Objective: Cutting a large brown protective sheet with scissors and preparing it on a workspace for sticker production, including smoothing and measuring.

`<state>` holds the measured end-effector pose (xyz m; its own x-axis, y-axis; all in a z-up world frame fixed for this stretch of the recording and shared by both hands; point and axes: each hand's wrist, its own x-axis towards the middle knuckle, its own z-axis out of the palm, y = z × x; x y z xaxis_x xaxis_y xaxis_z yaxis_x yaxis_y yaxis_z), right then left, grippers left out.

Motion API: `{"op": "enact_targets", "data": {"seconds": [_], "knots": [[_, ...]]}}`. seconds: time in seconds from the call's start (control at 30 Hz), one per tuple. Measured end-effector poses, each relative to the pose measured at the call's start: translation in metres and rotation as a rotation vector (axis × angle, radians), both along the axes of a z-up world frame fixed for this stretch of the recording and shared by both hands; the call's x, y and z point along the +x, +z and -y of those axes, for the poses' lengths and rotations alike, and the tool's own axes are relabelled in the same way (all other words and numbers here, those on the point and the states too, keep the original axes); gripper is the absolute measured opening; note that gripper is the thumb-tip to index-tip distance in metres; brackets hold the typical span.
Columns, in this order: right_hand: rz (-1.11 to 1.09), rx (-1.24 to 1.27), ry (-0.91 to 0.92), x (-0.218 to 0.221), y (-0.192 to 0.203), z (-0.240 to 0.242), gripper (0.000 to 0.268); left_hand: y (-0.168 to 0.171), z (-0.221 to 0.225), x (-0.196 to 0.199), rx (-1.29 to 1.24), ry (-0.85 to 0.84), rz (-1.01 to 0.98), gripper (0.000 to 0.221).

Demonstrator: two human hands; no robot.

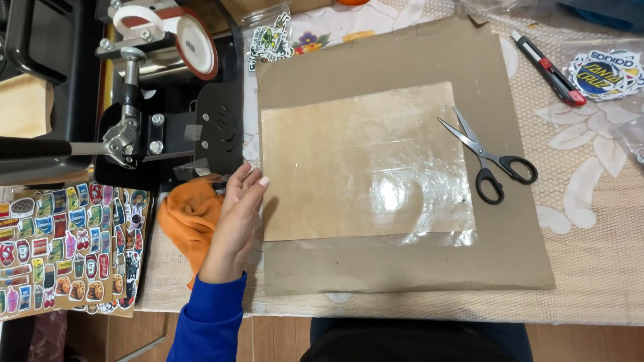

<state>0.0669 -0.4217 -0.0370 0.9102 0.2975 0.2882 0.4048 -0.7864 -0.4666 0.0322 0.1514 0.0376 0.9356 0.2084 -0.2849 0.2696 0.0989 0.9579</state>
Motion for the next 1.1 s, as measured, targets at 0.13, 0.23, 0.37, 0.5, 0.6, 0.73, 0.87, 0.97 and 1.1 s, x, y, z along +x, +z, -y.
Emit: {"op": "enact_targets", "data": {"seconds": [0.13,0.23,0.37,0.5,0.6,0.73,0.87,0.97,1.1], "knots": [[0.007,-0.086,-0.001,-0.003,0.015,-0.054,0.048,0.013,0.005,0.008,-0.032,0.191,-0.257,0.077],[0.066,-0.346,0.050,0.005,0.036,-0.129,0.038,0.010,0.003,0.009,-0.103,0.222,-0.229,0.080],[-0.159,-0.435,-0.048,0.011,0.047,-0.148,0.043,0.012,0.001,0.006,-0.114,0.191,-0.212,0.077],[-0.190,-0.714,-0.150,0.015,0.056,-0.149,0.051,0.023,0.006,0.007,-0.135,0.193,-0.270,0.082],[-0.223,-0.749,-0.192,0.015,0.058,-0.151,0.050,0.020,0.006,0.010,-0.168,0.226,-0.285,0.082],[-0.329,-0.605,-0.276,0.018,0.060,-0.152,0.042,0.015,0.004,0.013,-0.122,0.266,-0.293,0.082],[-0.211,-0.367,-0.264,0.023,0.052,-0.139,0.057,0.018,0.003,0.012,-0.037,0.242,-0.302,0.079],[-0.449,0.212,-0.353,0.030,0.060,-0.149,0.052,0.016,0.002,0.013,-0.066,0.239,-0.308,0.084],[-0.644,0.586,-0.381,0.036,0.062,-0.158,0.037,0.011,0.000,0.014,-0.244,0.290,-0.210,0.071]]}}
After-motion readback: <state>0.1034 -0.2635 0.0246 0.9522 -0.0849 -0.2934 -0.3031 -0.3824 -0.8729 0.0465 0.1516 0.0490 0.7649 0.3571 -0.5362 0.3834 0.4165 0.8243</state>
